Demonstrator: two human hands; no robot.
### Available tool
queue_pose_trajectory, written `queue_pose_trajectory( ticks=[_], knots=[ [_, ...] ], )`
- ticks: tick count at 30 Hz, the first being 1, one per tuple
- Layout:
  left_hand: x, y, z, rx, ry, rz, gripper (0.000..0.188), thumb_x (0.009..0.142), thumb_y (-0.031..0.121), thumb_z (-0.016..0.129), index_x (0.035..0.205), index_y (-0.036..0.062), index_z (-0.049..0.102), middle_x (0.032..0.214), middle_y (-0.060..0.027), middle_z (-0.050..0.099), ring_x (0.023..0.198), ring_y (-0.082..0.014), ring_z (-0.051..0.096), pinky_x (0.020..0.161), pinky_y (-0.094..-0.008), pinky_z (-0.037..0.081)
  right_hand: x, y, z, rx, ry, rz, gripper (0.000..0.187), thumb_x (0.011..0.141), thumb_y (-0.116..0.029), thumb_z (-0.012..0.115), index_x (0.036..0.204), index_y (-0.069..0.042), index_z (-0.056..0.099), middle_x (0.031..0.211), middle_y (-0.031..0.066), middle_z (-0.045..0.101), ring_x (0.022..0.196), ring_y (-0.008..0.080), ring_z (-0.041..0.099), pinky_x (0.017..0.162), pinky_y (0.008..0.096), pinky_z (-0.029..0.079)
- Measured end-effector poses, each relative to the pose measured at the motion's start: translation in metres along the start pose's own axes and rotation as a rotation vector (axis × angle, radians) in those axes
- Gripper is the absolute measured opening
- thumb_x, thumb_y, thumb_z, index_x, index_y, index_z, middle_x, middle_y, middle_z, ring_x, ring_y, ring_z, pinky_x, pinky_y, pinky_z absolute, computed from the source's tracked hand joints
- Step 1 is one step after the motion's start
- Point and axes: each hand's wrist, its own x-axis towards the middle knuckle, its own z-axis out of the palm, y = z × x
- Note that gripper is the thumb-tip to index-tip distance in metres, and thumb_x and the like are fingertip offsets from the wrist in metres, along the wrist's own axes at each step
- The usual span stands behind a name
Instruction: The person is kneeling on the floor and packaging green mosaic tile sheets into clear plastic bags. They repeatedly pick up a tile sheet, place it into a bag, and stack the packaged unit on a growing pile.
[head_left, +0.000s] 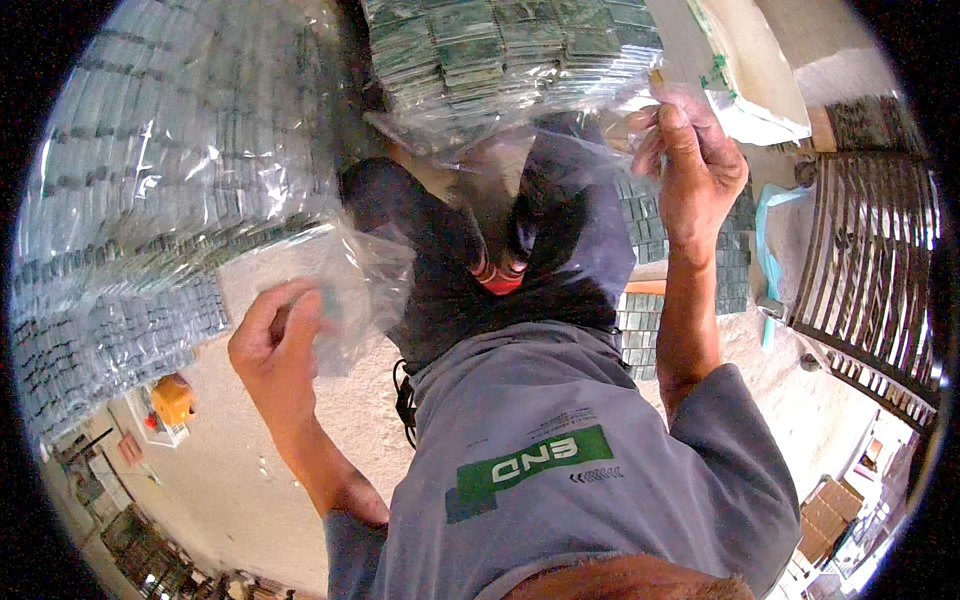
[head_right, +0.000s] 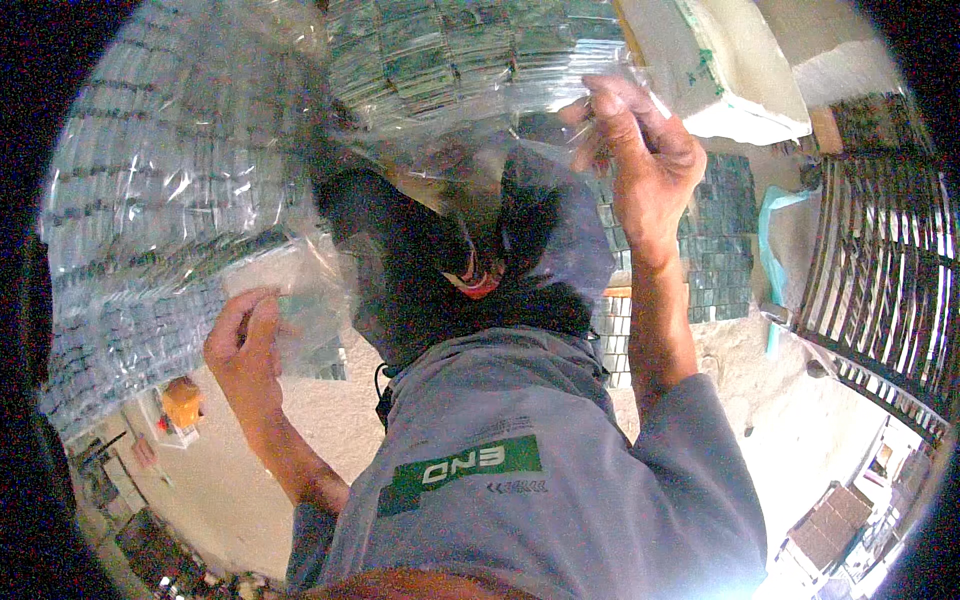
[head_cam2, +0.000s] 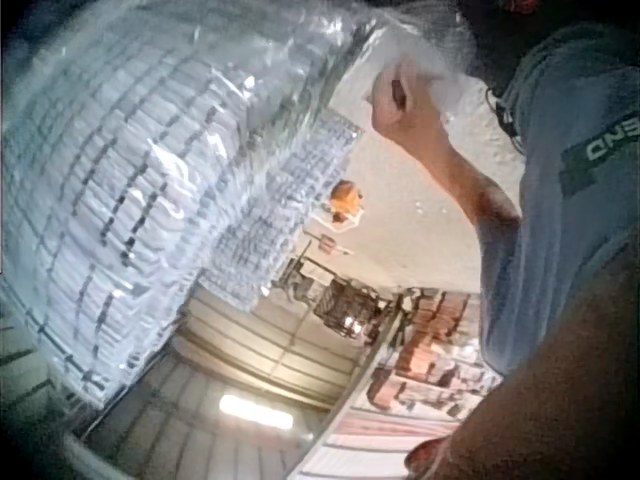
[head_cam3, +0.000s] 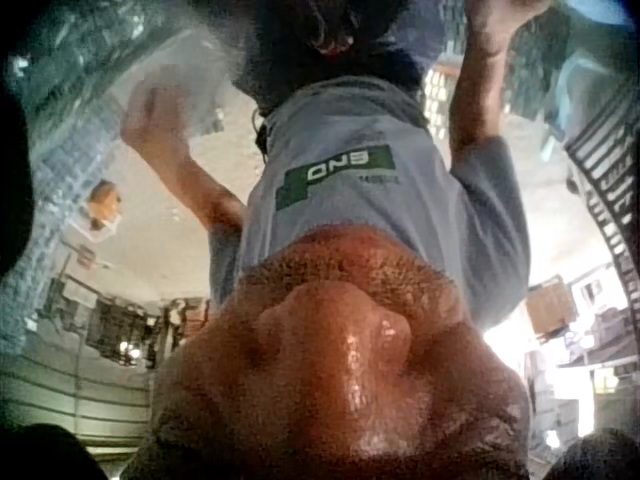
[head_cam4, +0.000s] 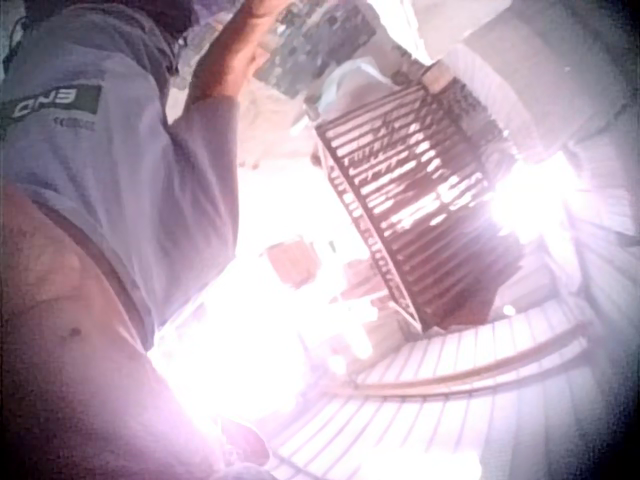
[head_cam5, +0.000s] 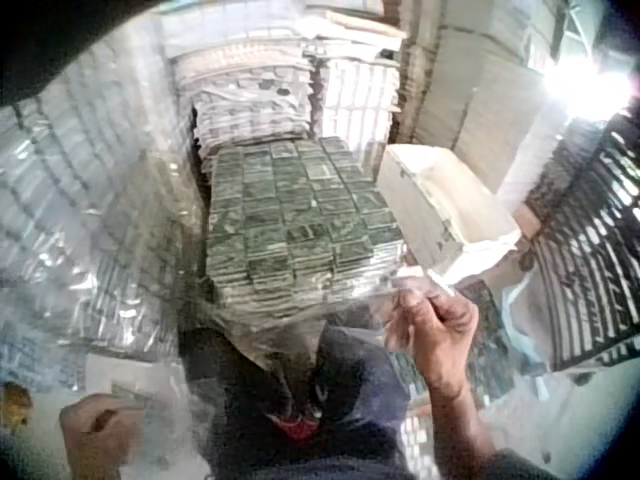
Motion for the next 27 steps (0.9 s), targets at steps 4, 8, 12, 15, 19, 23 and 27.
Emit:
queue_pose_trajectory(
  ticks=[4, 8, 12, 15, 19, 23, 27],
  knots=[
    [0.000, 0.049, 0.049, 0.135, -0.104, 0.399, 0.056, 0.076, 0.003, 0.077, 0.129, 0.0062, 0.061, 0.120, -0.0059, 0.069, 0.087, -0.0077, 0.065, 0.061, -0.0200, 0.047, -0.016, -0.016, 0.002, -0.021, -0.201, 0.024, 0.023, 0.096, -0.017, 0.061, 0.111, -0.002, 0.070, 0.086, 0.0076, 0.073, 0.053, 0.0076, 0.058, 0.049, 0.0210, 0.044],
    [0.007, 0.076, 0.094, 0.230, -0.201, 0.739, 0.068, 0.071, 0.006, 0.078, 0.135, 0.0102, 0.055, 0.140, -0.0096, 0.055, 0.123, -0.0248, 0.058, 0.086, -0.0302, 0.053, -0.035, -0.033, 0.000, -0.013, -0.508, 0.002, 0.021, 0.092, -0.006, 0.059, 0.107, 0.000, 0.072, 0.090, 0.0073, 0.074, 0.059, 0.0084, 0.060, 0.052, 0.0232, 0.049],
    [0.032, 0.067, 0.110, 0.407, -0.385, 0.804, 0.062, 0.074, 0.010, 0.076, 0.133, 0.0141, 0.057, 0.138, -0.0101, 0.056, 0.121, -0.0287, 0.058, 0.100, -0.0371, 0.047, -0.035, -0.037, -0.008, 0.069, -0.684, -0.257, 0.021, 0.088, 0.000, 0.057, 0.104, 0.002, 0.071, 0.089, 0.0110, 0.073, 0.062, 0.0167, 0.064, 0.056, 0.0265, 0.052],
    [0.056, 0.040, 0.112, 0.517, -0.327, 0.772, 0.028, 0.081, 0.015, 0.071, 0.109, 0.0107, 0.070, 0.110, -0.0090, 0.070, 0.101, -0.0279, 0.067, 0.088, -0.0363, 0.052, -0.030, -0.036, -0.025, 0.091, -0.603, -0.298, 0.021, 0.087, 0.000, 0.059, 0.104, 0.003, 0.071, 0.089, 0.0130, 0.073, 0.063, 0.0179, 0.066, 0.056, 0.0273, 0.053],
    [0.069, 0.032, 0.093, 0.363, -0.259, 0.612, 0.016, 0.085, 0.018, 0.067, 0.094, 0.0072, 0.074, 0.088, -0.0081, 0.073, 0.078, -0.0245, 0.069, 0.070, -0.0342, 0.052, -0.028, -0.034, -0.041, 0.047, -0.283, -0.040, 0.020, 0.093, -0.008, 0.059, 0.106, 0.003, 0.070, 0.083, 0.0118, 0.072, 0.057, 0.0111, 0.062, 0.049, 0.0227, 0.049],
    [0.075, 0.043, 0.078, 0.162, -0.235, 0.327, 0.015, 0.088, 0.017, 0.070, 0.096, 0.0038, 0.074, 0.082, -0.0027, 0.072, 0.063, -0.0040, 0.056, 0.055, -0.0225, 0.045, 0.007, -0.017, -0.049, -0.113, -0.084, 0.138, 0.026, 0.095, -0.022, 0.062, 0.104, 0.000, 0.071, 0.072, 0.0061, 0.070, 0.052, 0.0073, 0.055, 0.047, 0.0216, 0.042],
    [0.095, 0.078, 0.078, -0.002, -0.176, 0.259, 0.019, 0.089, 0.018, 0.070, 0.100, 0.0025, 0.072, 0.087, -0.0061, 0.073, 0.049, -0.0024, 0.045, 0.042, -0.0193, 0.033, 0.056, -0.004, -0.052, -0.138, -0.073, 0.147, 0.029, 0.093, -0.029, 0.064, 0.098, -0.001, 0.072, 0.069, 0.0033, 0.067, 0.055, 0.0067, 0.053, 0.051, 0.0226, 0.039]
  ],
)
